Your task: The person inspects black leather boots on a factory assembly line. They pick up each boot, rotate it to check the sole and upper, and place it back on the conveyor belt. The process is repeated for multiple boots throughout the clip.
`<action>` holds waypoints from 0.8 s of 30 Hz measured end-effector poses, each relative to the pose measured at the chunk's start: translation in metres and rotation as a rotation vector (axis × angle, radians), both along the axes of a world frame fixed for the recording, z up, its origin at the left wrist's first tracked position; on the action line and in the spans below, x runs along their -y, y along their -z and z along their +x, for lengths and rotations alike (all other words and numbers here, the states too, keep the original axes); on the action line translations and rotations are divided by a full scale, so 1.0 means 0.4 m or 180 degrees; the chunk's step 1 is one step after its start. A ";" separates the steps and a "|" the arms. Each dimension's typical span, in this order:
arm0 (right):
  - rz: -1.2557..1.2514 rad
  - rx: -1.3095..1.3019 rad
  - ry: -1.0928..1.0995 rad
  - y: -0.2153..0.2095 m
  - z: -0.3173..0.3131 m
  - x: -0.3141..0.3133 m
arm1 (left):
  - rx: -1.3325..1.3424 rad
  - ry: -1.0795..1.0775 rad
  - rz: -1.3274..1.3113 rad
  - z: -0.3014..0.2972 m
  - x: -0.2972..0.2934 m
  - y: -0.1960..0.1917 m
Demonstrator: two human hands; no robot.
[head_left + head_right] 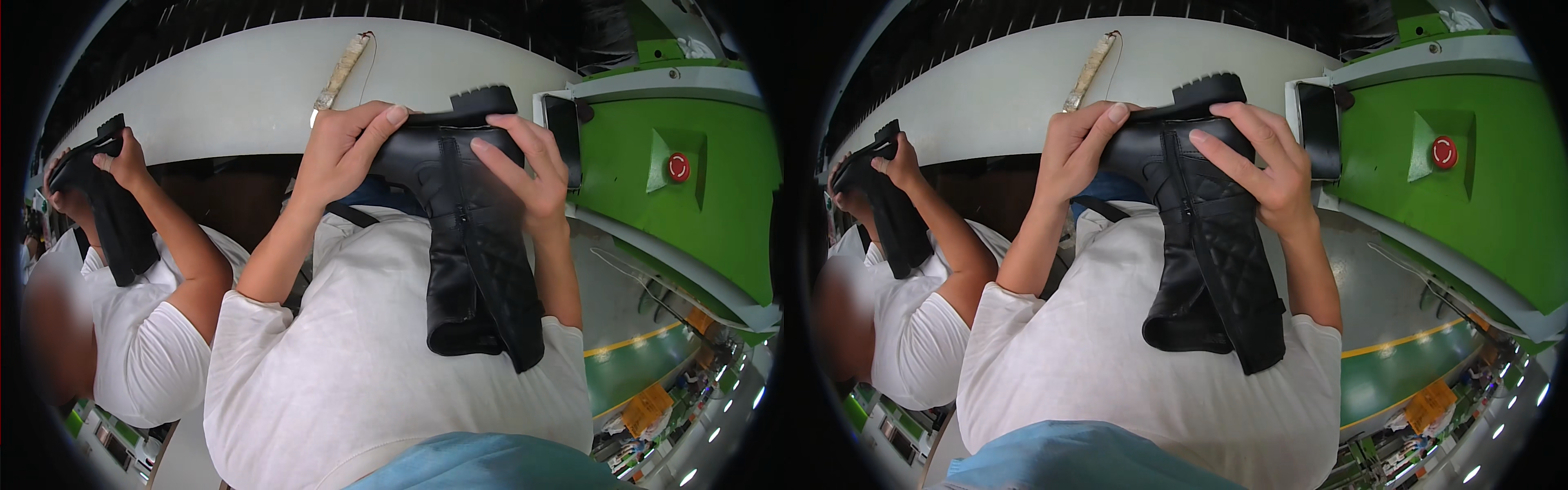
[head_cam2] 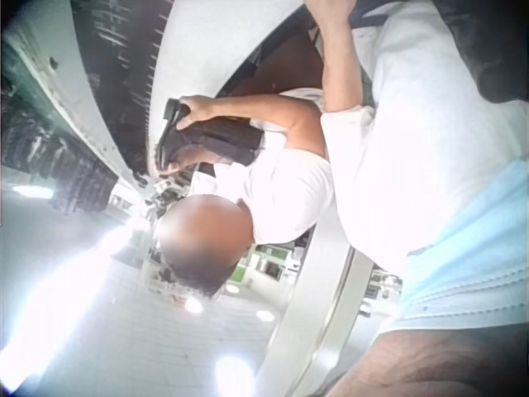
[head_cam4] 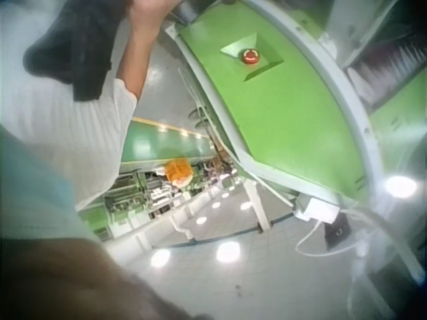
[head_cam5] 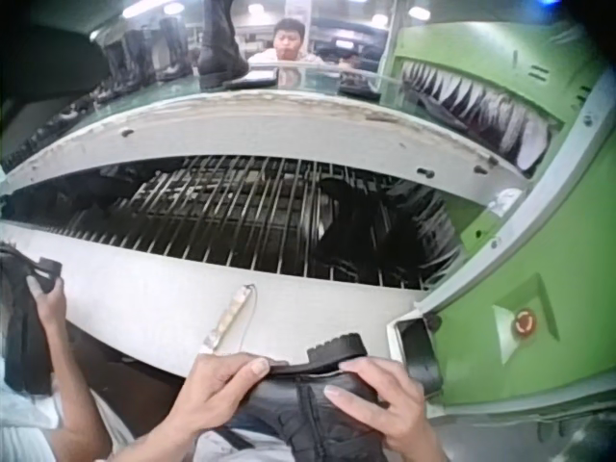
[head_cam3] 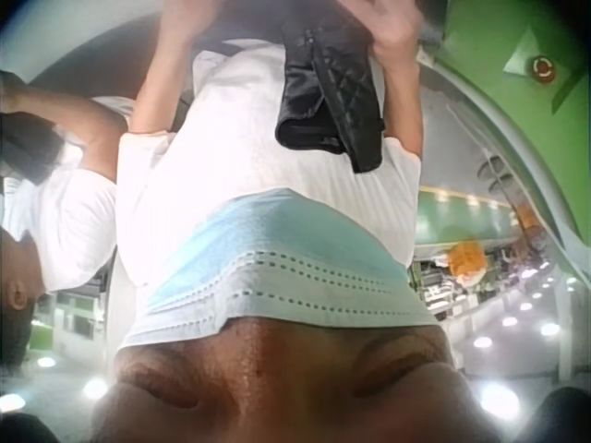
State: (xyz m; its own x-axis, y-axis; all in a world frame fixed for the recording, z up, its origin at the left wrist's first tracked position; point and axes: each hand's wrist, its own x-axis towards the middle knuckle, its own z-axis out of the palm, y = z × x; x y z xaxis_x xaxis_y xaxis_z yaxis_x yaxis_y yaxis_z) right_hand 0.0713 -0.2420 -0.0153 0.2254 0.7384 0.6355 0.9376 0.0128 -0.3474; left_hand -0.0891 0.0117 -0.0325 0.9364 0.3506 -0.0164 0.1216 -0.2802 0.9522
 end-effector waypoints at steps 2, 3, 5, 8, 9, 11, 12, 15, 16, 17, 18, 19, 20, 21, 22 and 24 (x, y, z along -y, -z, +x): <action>0.0055 -0.0054 0.0015 -0.003 -0.002 0.000 | 0.0074 0.0192 -0.0102 -0.001 -0.008 -0.029; 0.0060 -0.0088 0.0016 -0.003 -0.003 0.000 | 0.0240 0.0311 0.0009 -0.003 -0.012 -0.037; 0.0067 -0.0134 0.0036 -0.004 -0.003 -0.001 | 0.0595 0.0566 0.0228 -0.003 -0.022 -0.046; 0.0069 -0.0155 0.0053 0.001 -0.010 0.006 | 0.0532 0.0571 0.0351 -0.007 -0.015 -0.062; 0.0075 -0.0184 0.0043 0.001 -0.011 0.005 | 0.0532 0.0540 0.0283 -0.006 -0.018 -0.049; 0.0076 -0.0228 0.0031 -0.001 -0.011 0.006 | 0.0493 0.0535 0.0210 -0.004 -0.017 -0.042; 0.0044 -0.0293 0.0058 -0.001 -0.013 0.007 | 0.0474 0.0532 0.0173 -0.003 -0.017 -0.041; -0.0083 -0.0720 0.0113 0.010 -0.018 0.008 | 0.0491 0.0674 0.0152 -0.003 -0.021 -0.047; -0.0142 -0.1024 0.0133 0.026 -0.015 0.016 | 0.0536 0.0751 -0.0004 -0.003 -0.025 -0.045; -0.0202 -0.1328 0.0151 0.034 -0.012 0.019 | 0.0582 0.0826 -0.0160 -0.002 -0.031 -0.043; -0.0248 -0.1628 0.0201 0.035 -0.016 0.019 | 0.0627 0.0898 -0.0314 -0.003 -0.037 -0.041; -0.0283 -0.1923 0.0248 0.032 -0.026 0.019 | 0.0670 0.0893 -0.0722 -0.005 -0.038 -0.040; -0.0319 -0.2220 0.0293 0.031 -0.029 0.018 | 0.0713 0.0885 -0.1128 -0.008 -0.040 -0.039; -0.0291 -0.2766 0.0088 0.074 -0.005 0.034 | 0.0755 0.0875 -0.1531 -0.011 -0.043 -0.039; -0.0295 -0.3545 0.0163 0.068 -0.008 0.037 | 0.0978 0.1039 -0.1424 -0.012 -0.053 -0.032; -0.0273 -0.5104 0.0329 0.048 -0.025 0.050 | 0.1422 0.1358 -0.1198 -0.017 -0.072 -0.014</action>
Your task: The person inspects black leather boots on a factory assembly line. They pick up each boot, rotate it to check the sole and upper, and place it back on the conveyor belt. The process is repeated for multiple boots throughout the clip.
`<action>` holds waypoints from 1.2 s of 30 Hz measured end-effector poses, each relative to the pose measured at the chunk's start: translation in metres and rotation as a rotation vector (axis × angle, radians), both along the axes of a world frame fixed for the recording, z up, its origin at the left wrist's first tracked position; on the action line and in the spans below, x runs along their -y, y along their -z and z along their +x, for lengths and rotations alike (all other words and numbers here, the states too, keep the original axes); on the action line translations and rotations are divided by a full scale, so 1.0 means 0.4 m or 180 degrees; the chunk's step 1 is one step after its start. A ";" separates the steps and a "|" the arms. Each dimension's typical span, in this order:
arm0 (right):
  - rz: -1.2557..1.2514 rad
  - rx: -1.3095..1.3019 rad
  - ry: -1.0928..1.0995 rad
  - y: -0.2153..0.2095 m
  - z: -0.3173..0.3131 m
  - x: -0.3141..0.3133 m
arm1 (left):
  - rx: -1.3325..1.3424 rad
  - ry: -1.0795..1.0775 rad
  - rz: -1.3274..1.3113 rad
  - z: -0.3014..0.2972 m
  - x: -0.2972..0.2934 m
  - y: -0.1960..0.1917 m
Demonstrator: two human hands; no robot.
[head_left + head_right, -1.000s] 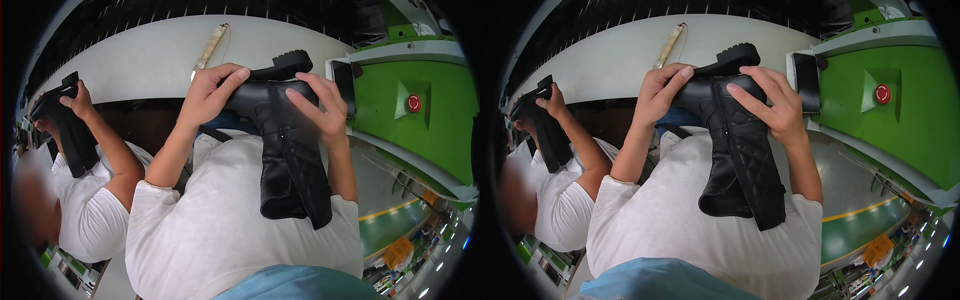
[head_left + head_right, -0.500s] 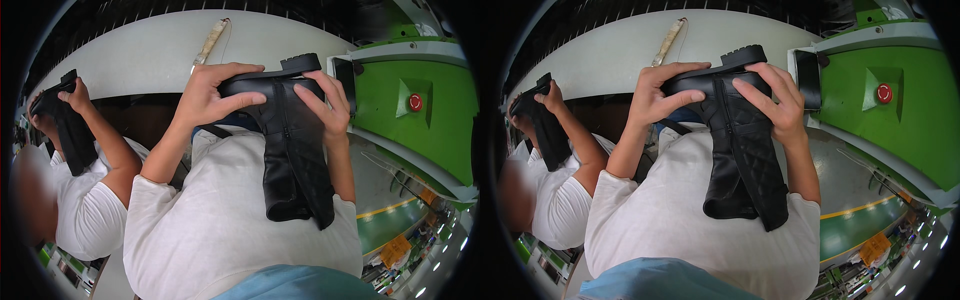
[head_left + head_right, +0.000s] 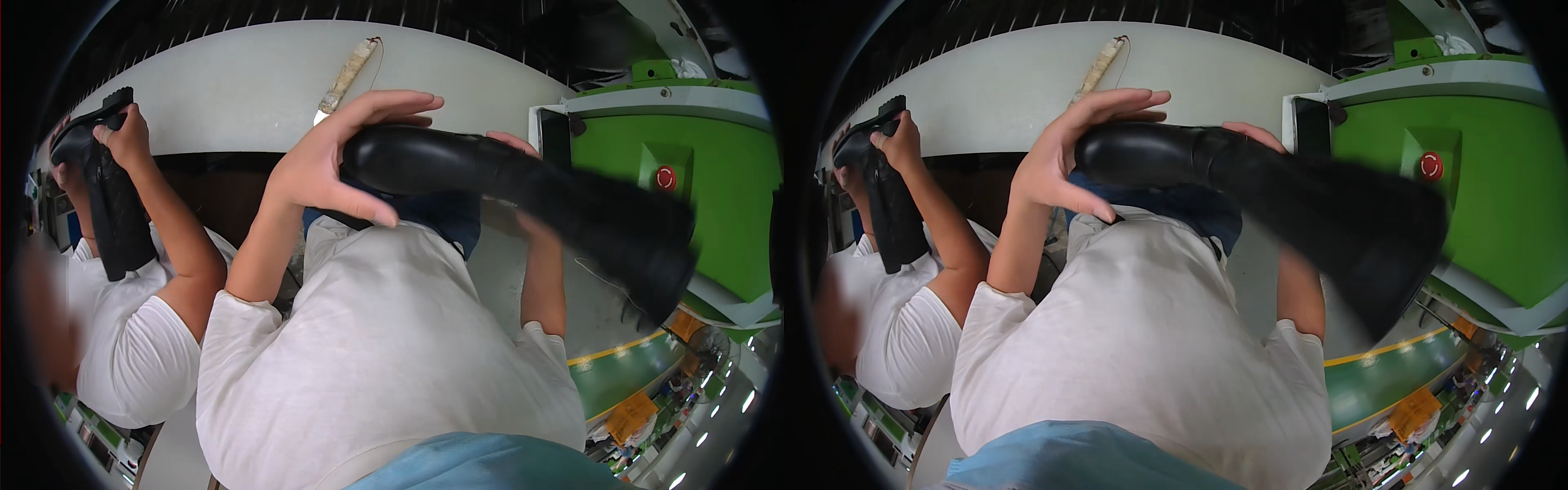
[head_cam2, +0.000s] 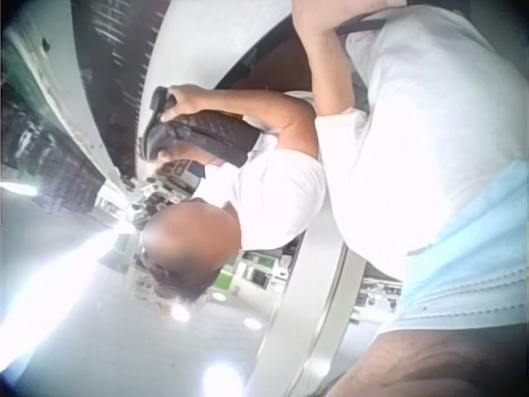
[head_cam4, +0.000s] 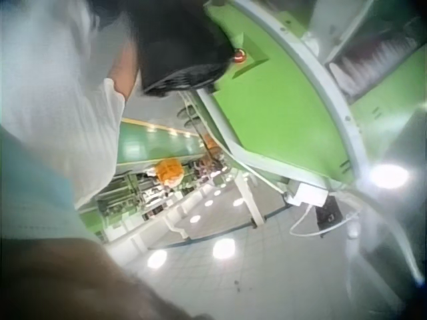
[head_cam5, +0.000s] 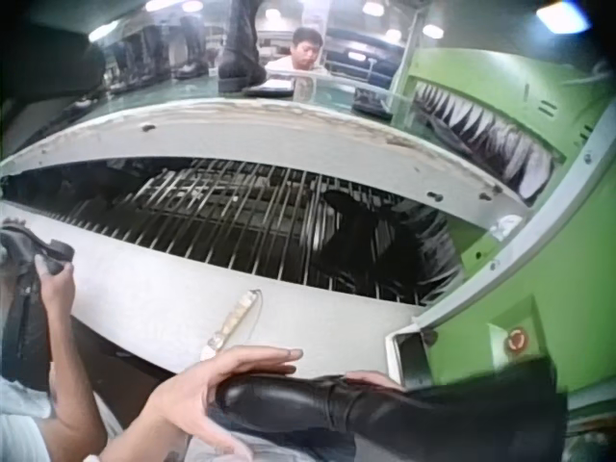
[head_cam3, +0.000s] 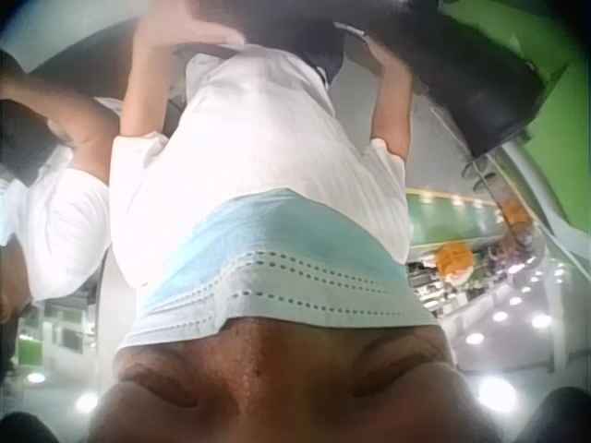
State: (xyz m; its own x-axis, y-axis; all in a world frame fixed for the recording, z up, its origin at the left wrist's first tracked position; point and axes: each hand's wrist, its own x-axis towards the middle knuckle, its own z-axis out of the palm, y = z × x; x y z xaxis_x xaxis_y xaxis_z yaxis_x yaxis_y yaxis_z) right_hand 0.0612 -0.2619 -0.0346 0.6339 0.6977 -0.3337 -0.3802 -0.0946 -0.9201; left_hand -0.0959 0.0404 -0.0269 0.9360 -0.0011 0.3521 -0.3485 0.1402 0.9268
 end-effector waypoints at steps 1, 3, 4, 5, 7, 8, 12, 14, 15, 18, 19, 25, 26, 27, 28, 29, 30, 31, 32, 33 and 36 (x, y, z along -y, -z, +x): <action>-0.0105 0.0345 0.0024 0.013 -0.002 0.016 | 0.0001 0.0058 0.0115 -0.012 -0.002 -0.010; -0.0375 0.1029 0.0114 0.037 -0.005 0.045 | -0.0381 0.0072 0.0196 -0.049 -0.001 -0.003; -0.0537 0.0779 0.0241 0.013 0.006 0.027 | -0.0570 0.0083 0.0243 -0.067 0.009 -0.004; -0.0696 0.0528 0.0384 -0.012 0.017 0.008 | -0.0699 -0.0101 0.0120 -0.078 0.035 -0.010; -0.1117 0.0582 0.0402 -0.014 0.046 -0.014 | -0.1011 -0.0301 0.0362 -0.089 0.050 0.023; -0.1328 0.0608 0.0401 -0.011 0.056 -0.021 | -0.1168 -0.0407 0.0483 -0.097 0.060 0.045; -0.1775 0.1329 -0.0143 0.019 0.068 -0.004 | -0.1148 -0.0938 0.0764 -0.115 0.093 0.129; -0.1840 0.2054 -0.0022 0.012 0.054 -0.004 | -0.1100 -0.1011 0.0682 -0.120 0.114 0.134; -0.1865 0.2418 0.0037 0.003 0.045 -0.008 | -0.1129 -0.1056 0.0731 -0.122 0.118 0.128; -0.1510 0.3886 0.0234 -0.056 0.005 -0.036 | -0.0811 -0.1145 0.0780 -0.116 0.125 0.141; -0.1226 0.3807 0.0088 -0.069 -0.002 -0.038 | -0.0793 -0.1159 0.0753 -0.114 0.123 0.140; -0.0317 0.4010 -0.0670 -0.024 -0.075 -0.089 | -0.0765 -0.1140 0.0395 -0.109 0.130 0.153; -0.0319 0.3928 -0.0621 -0.016 -0.075 -0.093 | -0.0762 -0.1136 0.0328 -0.108 0.133 0.154; -0.0301 0.3877 -0.0628 -0.014 -0.071 -0.095 | -0.0758 -0.1131 0.0262 -0.108 0.134 0.156; -0.0284 0.3829 -0.0625 -0.014 -0.065 -0.096 | -0.0743 -0.1134 0.0255 -0.107 0.133 0.158; -0.0270 0.3782 -0.0621 -0.015 -0.061 -0.098 | -0.0727 -0.1137 0.0248 -0.106 0.132 0.160; -0.0303 0.3719 -0.0618 -0.020 -0.059 -0.104 | -0.0711 -0.1138 0.0240 -0.105 0.130 0.161; -0.0344 0.3659 -0.0617 -0.026 -0.059 -0.108 | -0.0725 -0.1149 0.0272 -0.105 0.132 0.162; -0.0385 0.3599 -0.0616 -0.028 -0.058 -0.108 | -0.0739 -0.1160 0.0303 -0.106 0.134 0.162; -0.0386 0.3670 -0.0630 -0.023 -0.056 -0.104 | -0.0754 -0.1170 0.0334 -0.106 0.136 0.162; -0.0311 0.3828 -0.0610 -0.009 -0.051 -0.101 | -0.0750 -0.1122 0.0407 -0.100 0.129 0.151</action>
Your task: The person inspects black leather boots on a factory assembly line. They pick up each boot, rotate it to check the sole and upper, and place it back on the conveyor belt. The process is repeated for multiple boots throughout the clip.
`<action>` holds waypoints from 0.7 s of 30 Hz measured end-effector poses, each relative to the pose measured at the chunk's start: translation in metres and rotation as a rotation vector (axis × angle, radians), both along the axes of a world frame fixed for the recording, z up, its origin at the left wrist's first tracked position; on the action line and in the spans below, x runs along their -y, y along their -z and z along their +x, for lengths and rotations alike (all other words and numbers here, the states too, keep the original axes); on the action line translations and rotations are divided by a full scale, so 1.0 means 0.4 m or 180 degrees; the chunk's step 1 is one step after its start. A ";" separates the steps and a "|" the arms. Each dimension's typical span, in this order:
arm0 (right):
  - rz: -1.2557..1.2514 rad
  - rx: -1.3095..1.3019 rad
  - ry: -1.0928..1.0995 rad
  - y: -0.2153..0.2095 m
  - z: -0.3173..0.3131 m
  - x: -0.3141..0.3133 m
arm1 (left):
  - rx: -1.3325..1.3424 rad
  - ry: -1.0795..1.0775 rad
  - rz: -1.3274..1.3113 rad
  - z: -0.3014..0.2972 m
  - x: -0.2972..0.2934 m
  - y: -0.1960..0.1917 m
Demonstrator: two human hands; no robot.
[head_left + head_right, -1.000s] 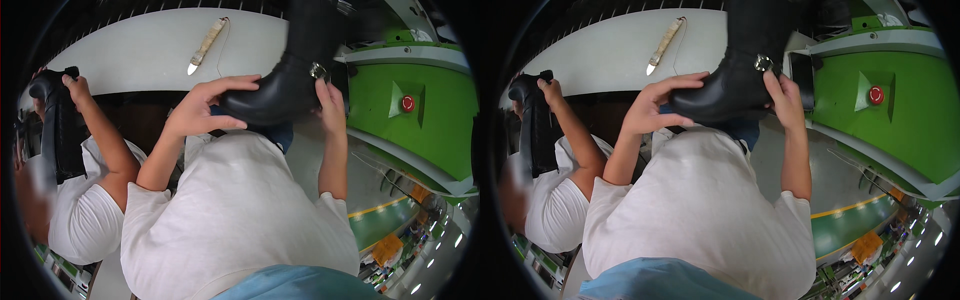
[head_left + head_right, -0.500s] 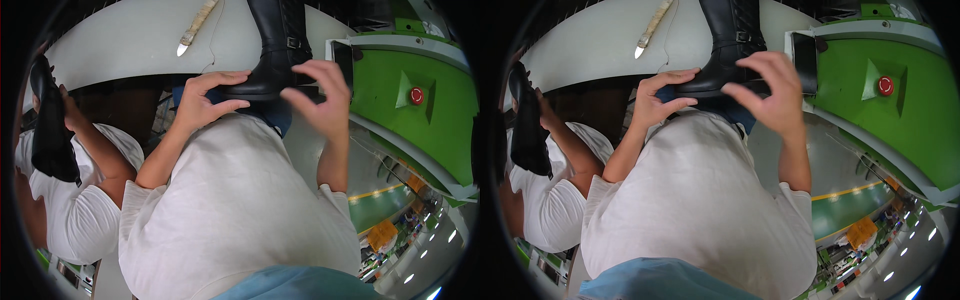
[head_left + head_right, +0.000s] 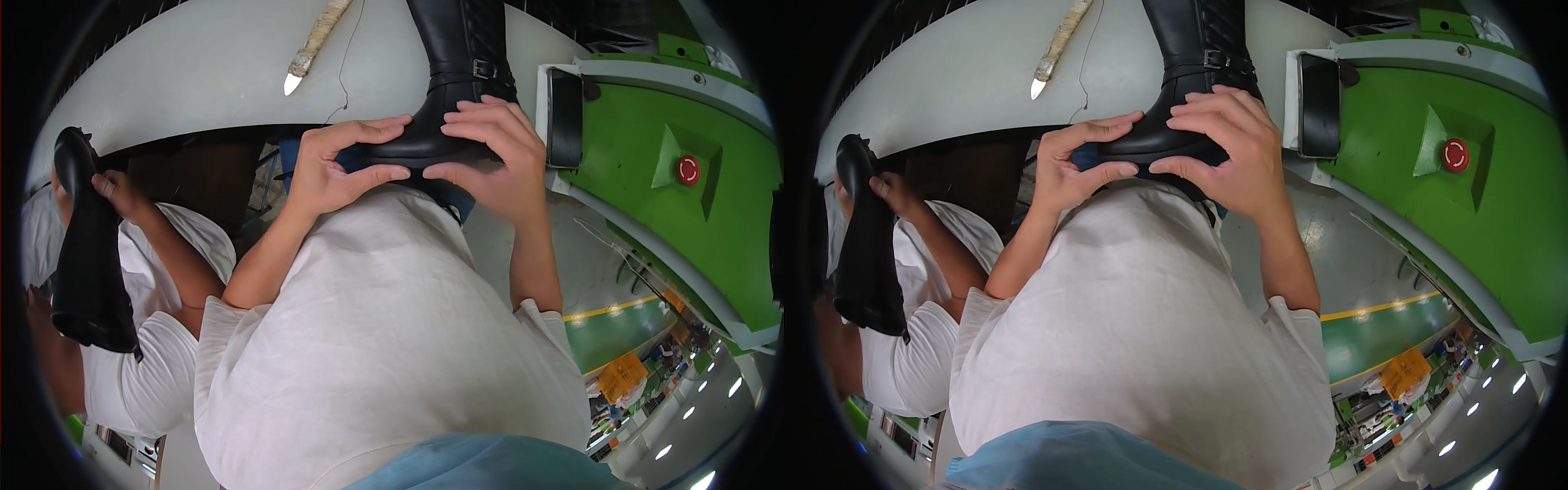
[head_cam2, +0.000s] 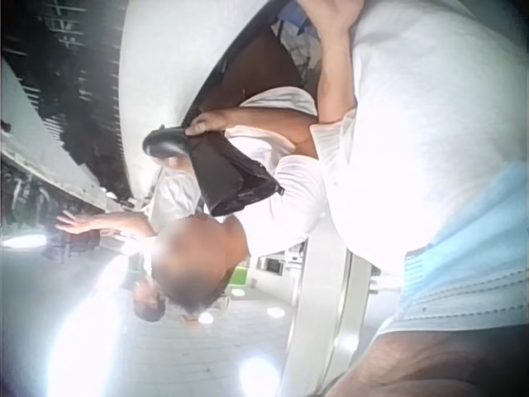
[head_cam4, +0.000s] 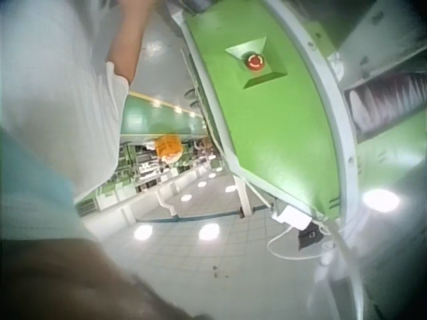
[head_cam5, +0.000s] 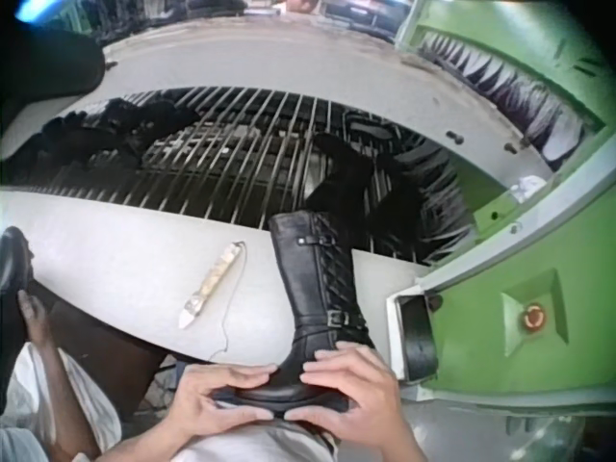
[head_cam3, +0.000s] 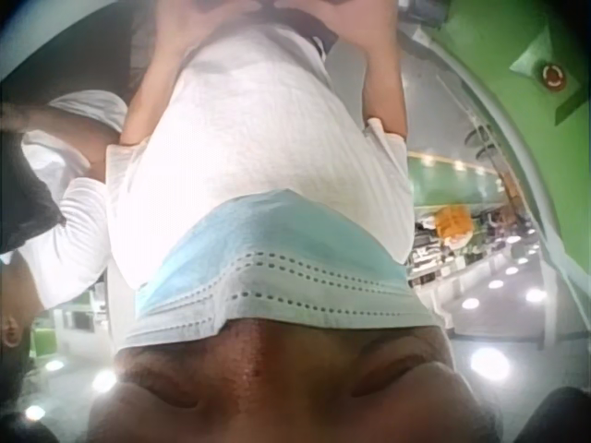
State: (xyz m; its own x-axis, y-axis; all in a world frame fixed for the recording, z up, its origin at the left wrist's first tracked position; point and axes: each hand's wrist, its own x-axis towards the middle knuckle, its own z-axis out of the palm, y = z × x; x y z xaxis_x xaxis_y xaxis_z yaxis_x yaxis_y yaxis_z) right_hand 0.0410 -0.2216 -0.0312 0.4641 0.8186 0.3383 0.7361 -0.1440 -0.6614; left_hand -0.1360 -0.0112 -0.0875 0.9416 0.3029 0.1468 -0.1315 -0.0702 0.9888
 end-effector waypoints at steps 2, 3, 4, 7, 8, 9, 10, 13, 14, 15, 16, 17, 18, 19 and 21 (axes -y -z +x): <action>0.0138 0.0036 -0.0006 0.007 -0.001 0.001 | -0.0032 0.0008 -0.0001 0.006 -0.006 -0.002; 0.0160 0.0017 0.0005 0.009 -0.002 0.001 | -0.0050 0.0015 -0.0002 0.010 -0.008 -0.003; 0.0192 0.0007 0.0012 0.010 -0.002 0.001 | -0.0055 0.0017 0.0027 0.012 -0.010 -0.006; 0.0288 -0.0045 0.0052 0.019 -0.003 0.000 | -0.0085 -0.0019 0.0195 0.021 -0.009 -0.022; 0.0318 -0.0064 0.0066 0.019 -0.003 0.001 | -0.0103 -0.0063 0.0305 0.025 0.000 -0.032; 0.0316 -0.0050 0.0047 0.016 -0.003 0.003 | -0.0120 -0.0108 0.0415 0.029 0.006 -0.040; 0.0319 -0.0038 0.0029 0.012 -0.003 0.006 | -0.0093 -0.0095 0.0515 0.033 0.007 -0.042; 0.0383 -0.0108 -0.0059 0.020 0.008 0.027 | -0.0031 -0.0086 0.0742 0.042 0.005 -0.045; 0.0412 -0.0151 -0.0095 0.023 0.012 0.033 | -0.0024 -0.0099 0.0771 0.042 0.006 -0.042; 0.0422 -0.0181 -0.0100 0.022 0.015 0.034 | -0.0018 -0.0112 0.0799 0.043 0.007 -0.041; 0.0424 -0.0218 -0.0106 0.021 0.016 0.035 | -0.0055 -0.0127 0.0837 0.043 0.009 -0.045; 0.0426 -0.0255 -0.0112 0.021 0.017 0.035 | -0.0092 -0.0143 0.0875 0.044 0.012 -0.052; 0.0407 -0.0263 -0.0116 0.019 0.019 0.035 | -0.0129 -0.0158 0.0913 0.046 0.015 -0.058; 0.0389 -0.0275 -0.0118 0.018 0.020 0.034 | -0.0133 -0.0159 0.0934 0.049 0.015 -0.061; 0.0376 -0.0278 -0.0104 0.017 0.022 0.032 | -0.0138 -0.0160 0.0975 0.054 0.014 -0.064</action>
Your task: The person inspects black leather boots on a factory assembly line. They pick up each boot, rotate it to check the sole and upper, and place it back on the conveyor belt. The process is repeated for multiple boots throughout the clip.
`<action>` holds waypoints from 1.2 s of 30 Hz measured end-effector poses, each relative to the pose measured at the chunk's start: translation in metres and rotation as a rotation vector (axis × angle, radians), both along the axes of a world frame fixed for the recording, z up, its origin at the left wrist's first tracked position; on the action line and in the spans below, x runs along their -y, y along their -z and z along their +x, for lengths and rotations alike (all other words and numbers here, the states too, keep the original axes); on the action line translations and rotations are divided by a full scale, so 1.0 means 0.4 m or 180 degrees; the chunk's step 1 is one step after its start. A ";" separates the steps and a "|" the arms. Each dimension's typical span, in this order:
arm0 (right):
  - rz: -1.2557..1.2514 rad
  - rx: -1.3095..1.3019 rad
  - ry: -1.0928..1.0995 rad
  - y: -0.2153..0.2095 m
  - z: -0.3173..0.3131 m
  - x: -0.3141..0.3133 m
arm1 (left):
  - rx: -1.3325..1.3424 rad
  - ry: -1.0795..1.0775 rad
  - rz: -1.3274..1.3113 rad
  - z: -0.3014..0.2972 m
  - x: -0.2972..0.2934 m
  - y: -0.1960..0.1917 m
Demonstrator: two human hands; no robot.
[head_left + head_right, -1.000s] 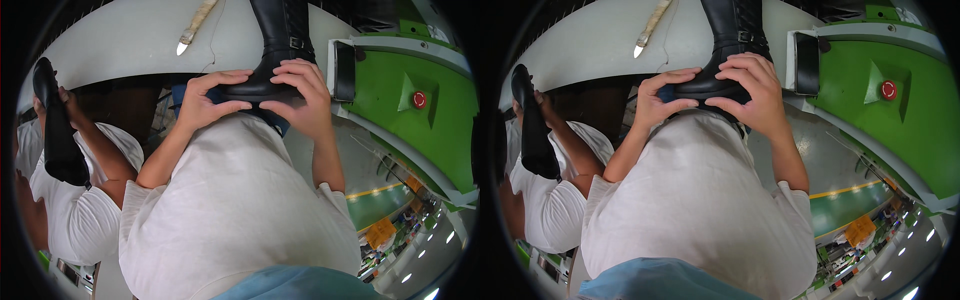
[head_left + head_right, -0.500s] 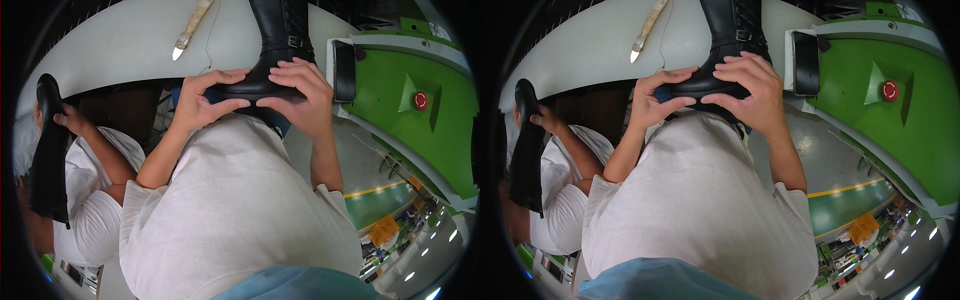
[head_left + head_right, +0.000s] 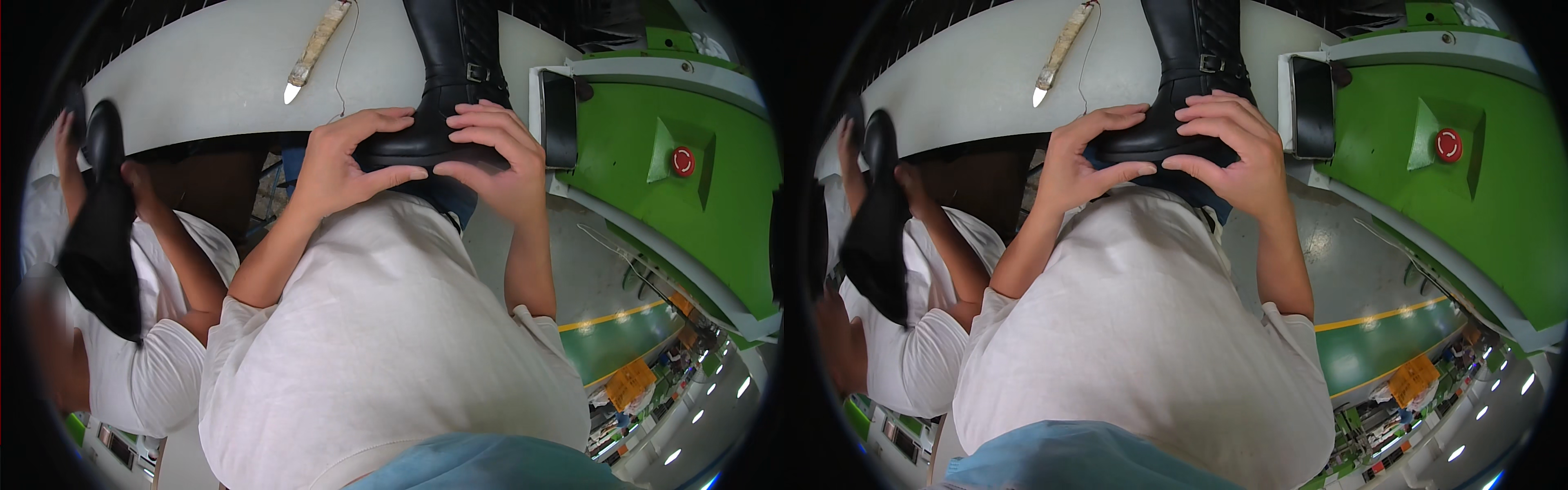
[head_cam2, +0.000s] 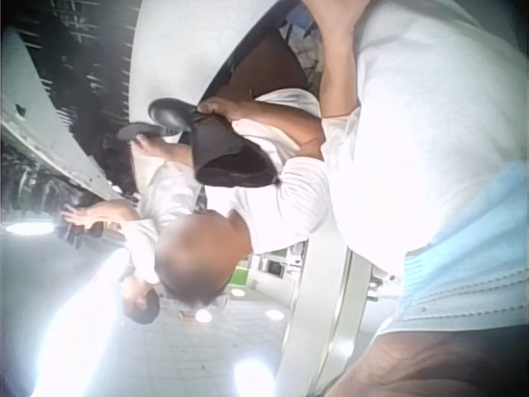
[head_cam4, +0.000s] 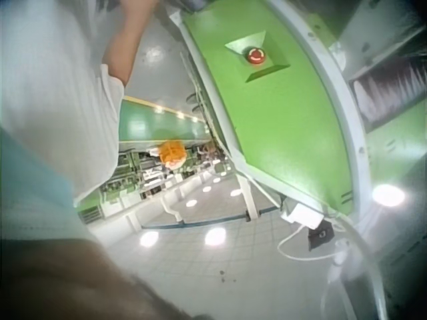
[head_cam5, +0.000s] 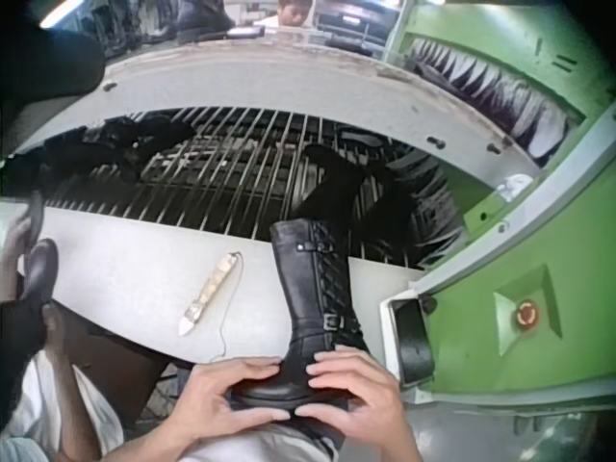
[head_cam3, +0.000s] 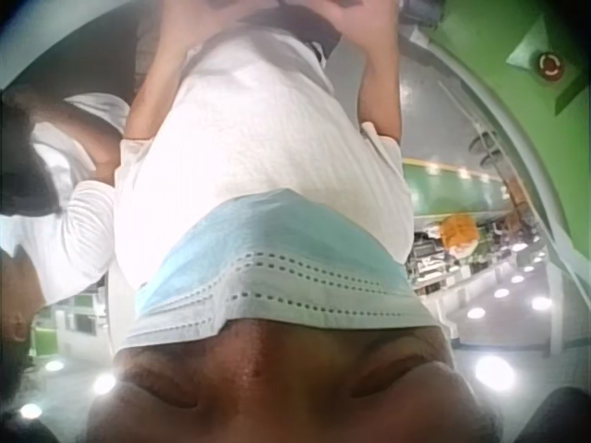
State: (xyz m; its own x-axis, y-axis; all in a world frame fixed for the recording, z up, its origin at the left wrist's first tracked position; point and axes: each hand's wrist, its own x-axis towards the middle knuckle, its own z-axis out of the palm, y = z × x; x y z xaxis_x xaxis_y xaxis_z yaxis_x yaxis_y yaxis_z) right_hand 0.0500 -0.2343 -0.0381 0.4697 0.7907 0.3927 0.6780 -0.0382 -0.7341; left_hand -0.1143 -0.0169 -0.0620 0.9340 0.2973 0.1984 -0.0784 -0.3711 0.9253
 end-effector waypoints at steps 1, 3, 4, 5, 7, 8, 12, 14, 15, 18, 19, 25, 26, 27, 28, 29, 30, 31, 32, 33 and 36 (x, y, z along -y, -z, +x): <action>0.0007 0.0007 0.0021 0.000 -0.001 -0.002 | 0.0007 0.0012 -0.0010 0.000 -0.001 0.005; 0.0050 0.0140 0.0027 0.004 -0.001 -0.002 | 0.0022 0.0039 -0.0031 -0.002 -0.001 0.018; 0.0090 0.0262 0.0020 0.012 -0.003 0.001 | 0.0042 0.0064 0.0146 -0.002 -0.004 0.011; 0.0128 0.0384 0.0013 0.018 -0.006 0.004 | 0.0062 0.0090 0.0322 -0.002 -0.007 0.000; 0.0040 0.0638 0.0064 0.008 -0.026 0.002 | 0.0091 0.0095 0.0531 -0.004 -0.008 -0.006; -0.0031 0.0768 0.0093 -0.010 -0.039 -0.002 | 0.0099 0.0071 0.0564 -0.004 -0.005 -0.006; 0.0103 0.1101 0.0255 0.008 -0.089 -0.018 | 0.0326 0.0117 0.0394 -0.001 -0.009 0.025; 0.0242 0.1156 0.0271 0.013 -0.097 -0.028 | 0.0324 0.0199 0.0115 -0.004 -0.014 0.035; 0.0240 0.1152 0.0274 0.014 -0.098 -0.027 | 0.0322 0.0239 -0.0024 -0.006 -0.017 0.038; 0.0131 0.1148 0.0263 0.009 -0.100 -0.035 | 0.0422 0.0347 -0.0178 -0.016 -0.039 0.048; 0.0027 0.1168 0.0259 -0.009 -0.105 -0.040 | 0.0390 0.0352 -0.0259 -0.023 -0.043 0.052; -0.0031 0.1390 0.0291 0.013 -0.150 -0.068 | 0.0222 0.0412 -0.0660 -0.046 -0.063 0.060; -0.0001 0.1420 0.0289 0.017 -0.157 -0.073 | 0.0207 0.0408 -0.0712 -0.049 -0.063 0.061; -0.0002 0.1402 0.0309 0.018 -0.163 -0.078 | 0.0192 0.0405 -0.0764 -0.051 -0.064 0.063; -0.0002 0.1392 0.0316 0.018 -0.168 -0.082 | 0.0194 0.0396 -0.0797 -0.054 -0.064 0.066; -0.0001 0.1381 0.0324 0.018 -0.171 -0.084 | 0.0196 0.0387 -0.0829 -0.056 -0.064 0.070; 0.0035 0.1364 0.0311 0.020 -0.172 -0.084 | 0.0197 0.0376 -0.0860 -0.058 -0.063 0.075; 0.0110 0.1347 0.0288 0.025 -0.170 -0.093 | 0.0273 0.0393 -0.0843 -0.060 -0.069 0.079; 0.0188 0.1328 0.0263 0.029 -0.169 -0.101 | 0.0347 0.0407 -0.0823 -0.060 -0.068 0.087; 0.0133 0.1288 0.0195 0.031 -0.168 -0.098 | 0.0421 0.0420 -0.0800 -0.060 -0.064 0.092; 0.0040 0.1166 0.0002 0.021 -0.172 -0.089 | 0.0427 0.0470 -0.0740 -0.066 -0.067 0.091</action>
